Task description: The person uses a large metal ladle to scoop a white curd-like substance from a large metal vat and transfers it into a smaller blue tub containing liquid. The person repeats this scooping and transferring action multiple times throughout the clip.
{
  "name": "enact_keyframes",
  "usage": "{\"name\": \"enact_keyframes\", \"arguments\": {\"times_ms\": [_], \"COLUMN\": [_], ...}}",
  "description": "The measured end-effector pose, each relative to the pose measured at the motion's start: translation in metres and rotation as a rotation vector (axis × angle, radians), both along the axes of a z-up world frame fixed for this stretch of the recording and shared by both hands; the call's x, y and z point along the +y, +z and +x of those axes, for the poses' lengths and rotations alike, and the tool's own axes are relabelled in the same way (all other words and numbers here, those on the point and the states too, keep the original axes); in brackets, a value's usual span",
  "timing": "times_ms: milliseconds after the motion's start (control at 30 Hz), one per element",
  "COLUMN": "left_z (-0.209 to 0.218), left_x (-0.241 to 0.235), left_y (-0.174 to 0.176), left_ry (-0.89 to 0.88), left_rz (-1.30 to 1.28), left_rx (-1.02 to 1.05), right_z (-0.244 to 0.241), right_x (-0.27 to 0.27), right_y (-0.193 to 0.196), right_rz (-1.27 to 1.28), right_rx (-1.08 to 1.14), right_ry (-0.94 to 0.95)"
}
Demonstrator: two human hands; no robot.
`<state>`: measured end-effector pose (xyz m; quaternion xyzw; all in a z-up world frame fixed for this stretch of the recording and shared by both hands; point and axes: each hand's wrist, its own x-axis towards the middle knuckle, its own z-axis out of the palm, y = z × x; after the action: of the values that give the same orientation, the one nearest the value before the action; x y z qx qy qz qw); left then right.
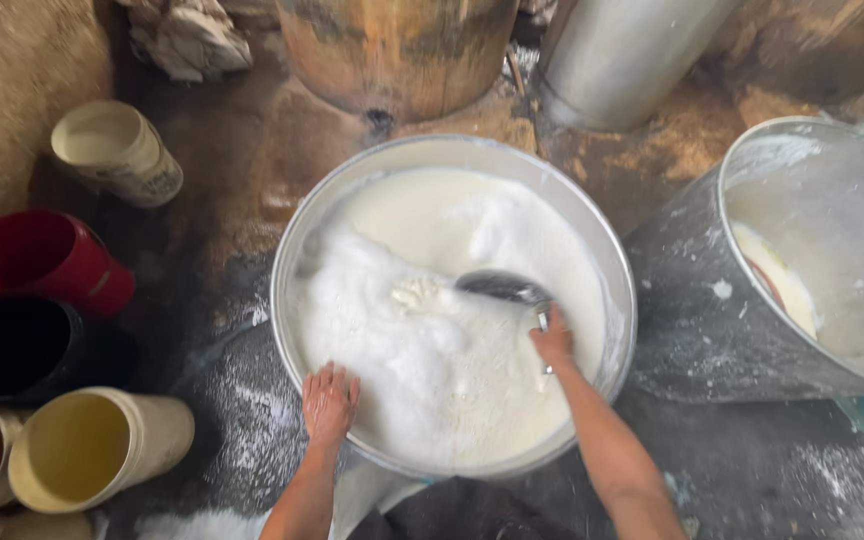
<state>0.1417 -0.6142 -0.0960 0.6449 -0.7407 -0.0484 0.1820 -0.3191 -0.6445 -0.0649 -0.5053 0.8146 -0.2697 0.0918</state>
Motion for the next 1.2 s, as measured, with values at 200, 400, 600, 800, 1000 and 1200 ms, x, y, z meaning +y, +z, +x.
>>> {"name": "enact_keyframes", "arguments": {"times_ms": [200, 400, 600, 800, 1000, 1200], "left_z": [-0.001, -0.001, -0.002, -0.003, -0.004, -0.007], "left_x": [0.004, 0.005, 0.002, 0.002, 0.000, -0.002], "left_y": [0.004, 0.014, 0.024, 0.030, 0.030, 0.033], "left_ry": [0.000, 0.000, 0.007, 0.018, 0.043, 0.049], "left_rz": [-0.039, 0.013, 0.056, 0.080, 0.125, 0.146], "left_rx": [0.026, 0.060, 0.064, 0.035, 0.023, -0.016], "right_z": [-0.034, -0.011, 0.023, 0.051, 0.088, 0.143], "right_x": [0.107, 0.131, 0.069, -0.041, -0.163, -0.233], "right_y": [0.004, -0.016, -0.057, -0.093, -0.109, -0.099], "right_rz": [-0.035, -0.112, -0.053, -0.025, 0.042, 0.087], "right_rx": [-0.850, -1.403, -1.759, -1.886, -1.748, -1.297], "right_ry": [-0.365, -0.629, -0.526, -0.419, -0.343, -0.064]}}
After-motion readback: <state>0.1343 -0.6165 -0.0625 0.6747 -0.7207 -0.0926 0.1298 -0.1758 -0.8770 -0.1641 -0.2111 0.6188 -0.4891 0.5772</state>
